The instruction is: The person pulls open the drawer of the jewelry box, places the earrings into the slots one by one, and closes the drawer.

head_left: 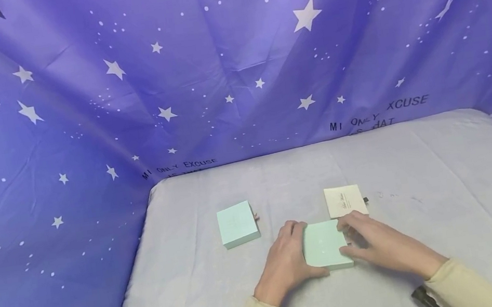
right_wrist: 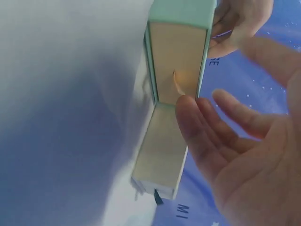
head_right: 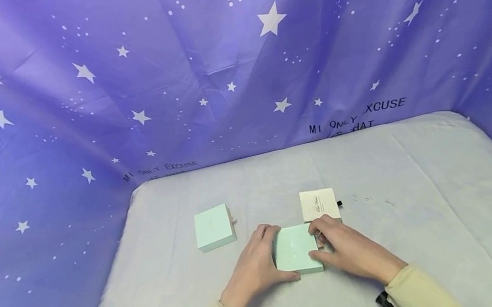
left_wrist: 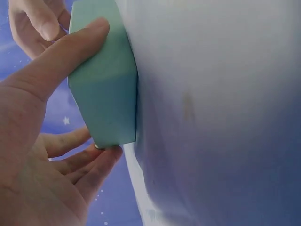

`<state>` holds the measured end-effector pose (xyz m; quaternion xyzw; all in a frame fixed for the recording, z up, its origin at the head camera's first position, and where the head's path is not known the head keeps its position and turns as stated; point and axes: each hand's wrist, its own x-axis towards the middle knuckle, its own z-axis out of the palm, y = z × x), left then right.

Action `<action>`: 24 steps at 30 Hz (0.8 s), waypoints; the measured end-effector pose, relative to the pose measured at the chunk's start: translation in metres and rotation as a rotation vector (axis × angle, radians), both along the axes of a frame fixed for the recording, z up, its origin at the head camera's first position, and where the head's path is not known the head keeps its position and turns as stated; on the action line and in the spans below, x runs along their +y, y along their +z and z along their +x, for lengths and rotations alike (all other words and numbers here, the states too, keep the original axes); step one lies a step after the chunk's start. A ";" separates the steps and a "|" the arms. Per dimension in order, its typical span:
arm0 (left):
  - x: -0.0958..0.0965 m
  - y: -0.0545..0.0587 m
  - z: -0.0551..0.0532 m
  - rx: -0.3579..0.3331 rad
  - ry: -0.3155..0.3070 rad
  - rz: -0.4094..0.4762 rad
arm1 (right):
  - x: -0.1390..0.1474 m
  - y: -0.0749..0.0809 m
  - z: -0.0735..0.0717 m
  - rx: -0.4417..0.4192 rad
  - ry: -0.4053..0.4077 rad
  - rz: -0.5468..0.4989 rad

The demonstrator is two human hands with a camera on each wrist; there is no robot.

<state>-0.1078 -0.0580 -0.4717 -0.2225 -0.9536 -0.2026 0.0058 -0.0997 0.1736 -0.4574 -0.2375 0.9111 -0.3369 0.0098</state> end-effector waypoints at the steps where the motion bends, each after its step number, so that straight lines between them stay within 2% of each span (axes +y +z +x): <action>1: 0.001 0.000 0.000 0.007 0.003 -0.005 | 0.000 0.000 0.000 -0.034 -0.009 -0.026; 4: 0.002 -0.001 0.001 0.031 0.006 -0.013 | 0.000 -0.001 -0.002 -0.137 -0.050 -0.081; 8: 0.003 -0.002 0.002 0.051 0.006 -0.025 | 0.002 -0.002 -0.004 -0.244 -0.102 -0.080; 16: 0.003 -0.001 0.000 0.063 -0.003 -0.043 | 0.008 -0.008 -0.009 -0.346 -0.119 -0.073; 21: 0.003 -0.001 0.001 0.055 -0.009 -0.051 | 0.009 -0.013 -0.012 -0.406 -0.073 -0.126; 24: 0.003 -0.001 0.001 0.055 -0.008 -0.059 | 0.009 -0.016 -0.013 -0.420 -0.073 -0.156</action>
